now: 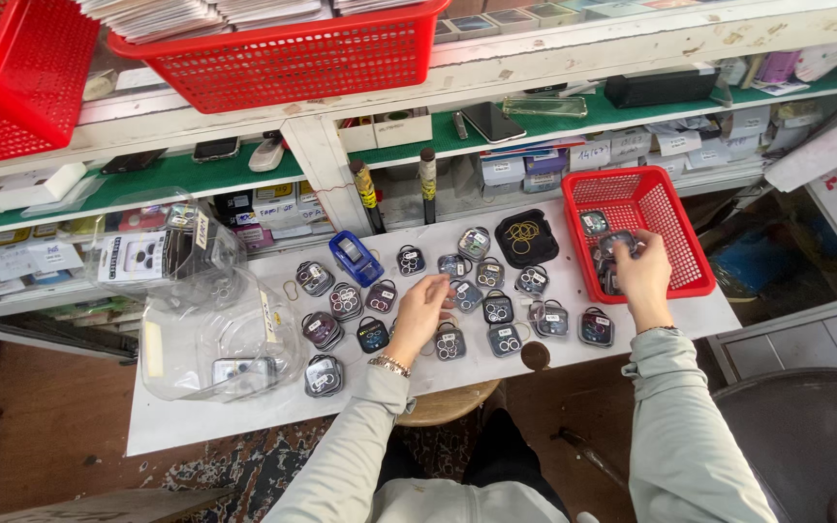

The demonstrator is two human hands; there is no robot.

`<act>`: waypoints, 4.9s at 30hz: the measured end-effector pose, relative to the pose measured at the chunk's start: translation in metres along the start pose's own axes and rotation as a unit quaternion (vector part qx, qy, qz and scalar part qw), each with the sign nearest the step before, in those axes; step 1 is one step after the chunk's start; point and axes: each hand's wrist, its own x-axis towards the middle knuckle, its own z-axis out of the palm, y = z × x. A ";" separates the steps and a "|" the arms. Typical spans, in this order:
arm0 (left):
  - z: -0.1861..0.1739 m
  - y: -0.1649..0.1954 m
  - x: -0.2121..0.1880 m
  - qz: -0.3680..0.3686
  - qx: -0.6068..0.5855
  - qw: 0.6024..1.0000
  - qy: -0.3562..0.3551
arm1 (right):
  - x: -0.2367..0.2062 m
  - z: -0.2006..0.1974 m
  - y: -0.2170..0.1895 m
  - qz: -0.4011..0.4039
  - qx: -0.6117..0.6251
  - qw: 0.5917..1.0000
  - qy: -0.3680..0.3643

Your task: The person picks up small keychain cases one at a time from the counter, opens and looks at each one, then places it into a red basket. They work through the items laid out on the counter, occasionally setting one aside before continuing with the next.

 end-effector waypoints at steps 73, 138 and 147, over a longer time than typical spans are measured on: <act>-0.090 -0.041 0.002 -0.043 -0.077 0.993 0.076 | -0.083 0.107 -0.104 -0.200 -0.122 0.941 -0.243; -0.106 -0.018 -0.071 -0.102 -0.210 0.972 0.015 | -0.216 0.044 -0.250 -0.166 0.247 0.906 -0.301; -0.108 -0.007 -0.072 -0.146 -0.201 0.968 -0.033 | -0.204 0.022 -0.244 -0.206 0.263 0.881 -0.336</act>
